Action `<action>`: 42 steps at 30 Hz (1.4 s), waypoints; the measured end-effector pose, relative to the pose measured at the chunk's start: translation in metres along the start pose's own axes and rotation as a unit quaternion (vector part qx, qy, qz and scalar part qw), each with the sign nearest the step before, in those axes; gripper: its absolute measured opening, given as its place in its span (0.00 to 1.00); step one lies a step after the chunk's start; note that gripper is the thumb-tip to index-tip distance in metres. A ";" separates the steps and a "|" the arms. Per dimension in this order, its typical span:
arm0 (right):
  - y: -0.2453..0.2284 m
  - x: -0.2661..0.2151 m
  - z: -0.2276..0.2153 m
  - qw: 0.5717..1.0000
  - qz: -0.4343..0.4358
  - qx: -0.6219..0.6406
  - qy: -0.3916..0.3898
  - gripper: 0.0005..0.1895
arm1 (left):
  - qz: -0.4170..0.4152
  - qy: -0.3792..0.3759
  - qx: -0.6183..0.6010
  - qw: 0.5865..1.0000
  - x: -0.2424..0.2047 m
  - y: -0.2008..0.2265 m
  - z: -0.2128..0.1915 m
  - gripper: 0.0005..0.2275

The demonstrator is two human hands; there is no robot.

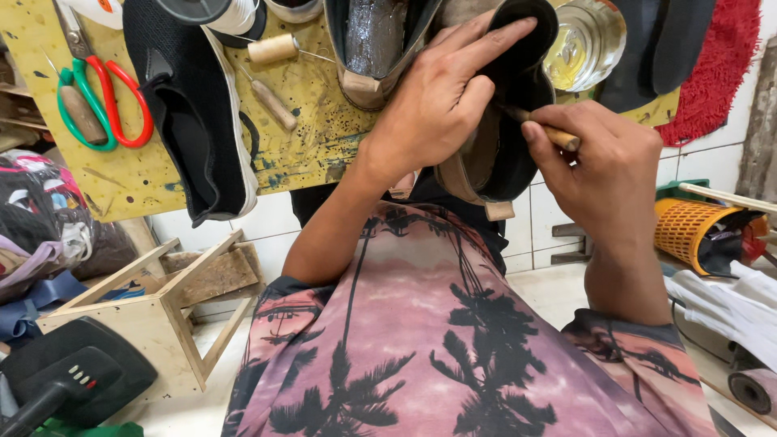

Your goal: The person applies a yellowish adhesive to the interior lining of a black slip-on shoe using a brush. They then apply the same adhesive to a separate black insole, covering both the white and black sections before setting the insole aside.

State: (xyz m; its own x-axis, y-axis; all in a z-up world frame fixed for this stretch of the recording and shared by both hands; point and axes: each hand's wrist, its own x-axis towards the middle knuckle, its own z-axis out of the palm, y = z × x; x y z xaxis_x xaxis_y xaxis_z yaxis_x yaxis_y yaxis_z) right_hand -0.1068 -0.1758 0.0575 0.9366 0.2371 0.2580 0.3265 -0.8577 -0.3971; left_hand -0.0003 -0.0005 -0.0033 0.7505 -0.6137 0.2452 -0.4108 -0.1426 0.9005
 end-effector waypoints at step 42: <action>0.008 0.013 -0.007 0.989 0.083 0.119 -0.025 0.04 | 0.001 -0.010 -0.018 1.000 -0.002 0.000 -0.002 0.23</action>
State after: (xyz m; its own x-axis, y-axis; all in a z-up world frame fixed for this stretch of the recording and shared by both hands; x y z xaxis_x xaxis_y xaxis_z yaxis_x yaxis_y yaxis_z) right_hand -0.0925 -0.1828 0.0641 0.9830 0.1290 0.1307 0.1828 -0.7566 -0.6278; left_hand -0.0005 0.0023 -0.0031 0.7391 -0.6290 0.2411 -0.3934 -0.1126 0.9125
